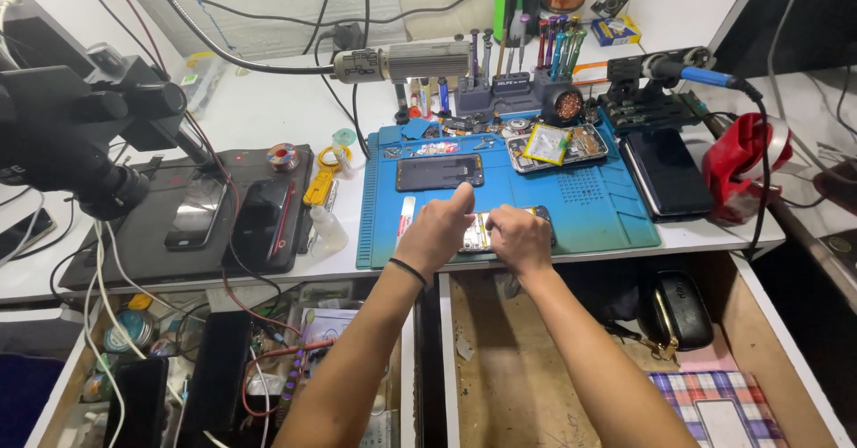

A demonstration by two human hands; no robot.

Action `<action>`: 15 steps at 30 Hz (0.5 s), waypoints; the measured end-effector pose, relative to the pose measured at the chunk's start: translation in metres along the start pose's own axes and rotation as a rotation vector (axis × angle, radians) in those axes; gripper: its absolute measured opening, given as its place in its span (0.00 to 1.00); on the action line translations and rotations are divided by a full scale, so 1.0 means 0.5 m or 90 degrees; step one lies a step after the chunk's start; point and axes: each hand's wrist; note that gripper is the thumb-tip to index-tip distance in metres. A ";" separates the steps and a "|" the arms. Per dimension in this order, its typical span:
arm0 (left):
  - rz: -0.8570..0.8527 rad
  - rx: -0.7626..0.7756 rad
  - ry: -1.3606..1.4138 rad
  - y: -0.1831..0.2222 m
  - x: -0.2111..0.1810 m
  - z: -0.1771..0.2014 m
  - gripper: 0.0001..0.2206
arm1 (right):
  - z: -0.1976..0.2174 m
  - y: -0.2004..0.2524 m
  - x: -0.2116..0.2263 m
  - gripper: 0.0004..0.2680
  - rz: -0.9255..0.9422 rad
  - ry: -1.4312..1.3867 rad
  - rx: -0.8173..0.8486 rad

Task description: Assembling internal components of a mobile phone, including the battery and motherboard, on a repair bench.

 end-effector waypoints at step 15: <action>0.009 -0.014 0.214 0.023 0.008 -0.005 0.09 | -0.083 0.020 -0.042 0.07 -0.013 0.069 -0.093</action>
Point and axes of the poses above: each hand's wrist, its own y-axis away from the middle knuckle, its own z-axis out of the back of the hand, x = y × z, and after that the axes turned 2 degrees about -z, right-handed
